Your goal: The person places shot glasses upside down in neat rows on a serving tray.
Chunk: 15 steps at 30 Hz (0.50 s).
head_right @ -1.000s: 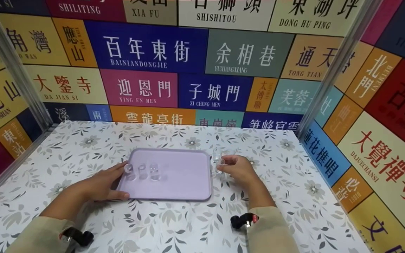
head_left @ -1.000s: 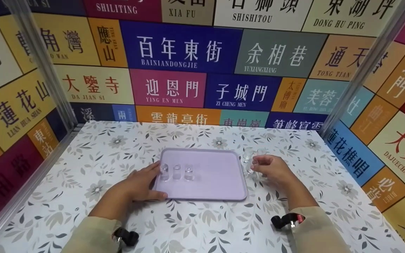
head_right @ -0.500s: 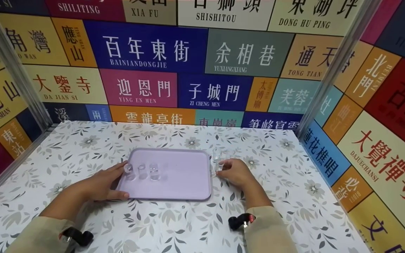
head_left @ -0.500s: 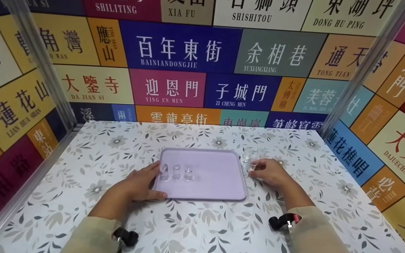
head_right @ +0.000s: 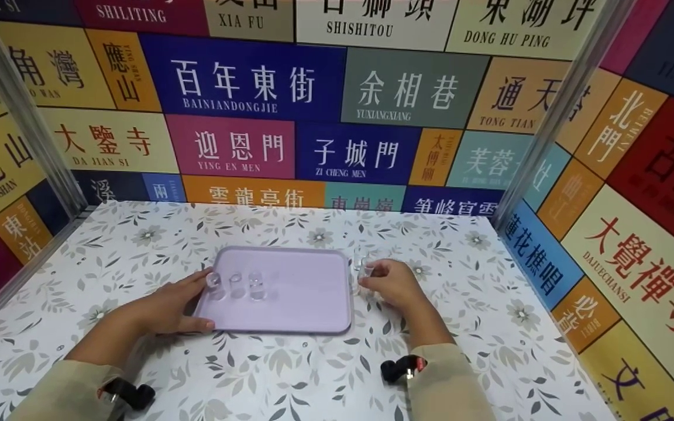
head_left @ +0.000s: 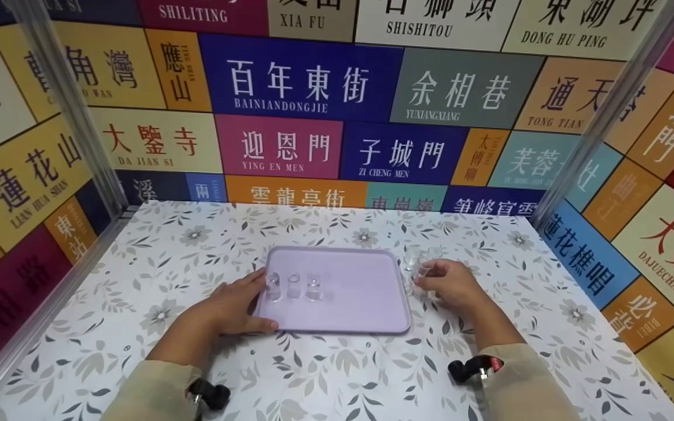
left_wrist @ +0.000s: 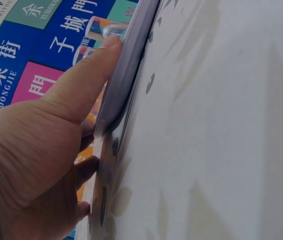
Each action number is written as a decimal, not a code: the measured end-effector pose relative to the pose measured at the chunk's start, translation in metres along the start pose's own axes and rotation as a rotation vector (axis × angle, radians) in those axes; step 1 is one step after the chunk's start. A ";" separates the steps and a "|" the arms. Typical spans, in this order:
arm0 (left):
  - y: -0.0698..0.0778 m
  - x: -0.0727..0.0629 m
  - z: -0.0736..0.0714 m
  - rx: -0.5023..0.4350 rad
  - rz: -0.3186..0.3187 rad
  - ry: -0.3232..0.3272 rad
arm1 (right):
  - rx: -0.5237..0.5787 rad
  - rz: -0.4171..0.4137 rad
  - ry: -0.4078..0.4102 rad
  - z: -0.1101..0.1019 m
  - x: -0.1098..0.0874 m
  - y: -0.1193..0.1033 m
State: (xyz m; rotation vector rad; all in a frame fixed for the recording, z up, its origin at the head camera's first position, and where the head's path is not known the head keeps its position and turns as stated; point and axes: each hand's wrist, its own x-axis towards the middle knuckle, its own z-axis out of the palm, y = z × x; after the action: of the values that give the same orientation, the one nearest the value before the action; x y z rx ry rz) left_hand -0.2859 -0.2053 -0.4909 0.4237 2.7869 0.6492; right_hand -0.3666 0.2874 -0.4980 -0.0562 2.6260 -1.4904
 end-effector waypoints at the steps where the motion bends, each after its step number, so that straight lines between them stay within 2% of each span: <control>1: 0.000 0.000 0.000 -0.002 0.004 0.003 | 0.032 0.013 -0.003 0.000 0.000 -0.001; 4: 0.001 0.000 0.000 -0.005 0.003 0.002 | 0.113 0.041 0.000 -0.001 -0.001 -0.004; 8: -0.001 0.000 0.000 -0.001 0.004 0.002 | 0.198 0.035 -0.009 0.000 -0.004 -0.011; 15: -0.003 0.002 0.001 0.000 0.013 0.012 | 0.245 -0.091 -0.006 0.004 -0.004 -0.019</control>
State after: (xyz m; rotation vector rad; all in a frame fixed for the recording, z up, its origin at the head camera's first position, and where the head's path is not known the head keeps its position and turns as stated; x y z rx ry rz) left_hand -0.2877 -0.2064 -0.4937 0.4391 2.7975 0.6564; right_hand -0.3626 0.2749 -0.4836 -0.1590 2.4443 -1.8270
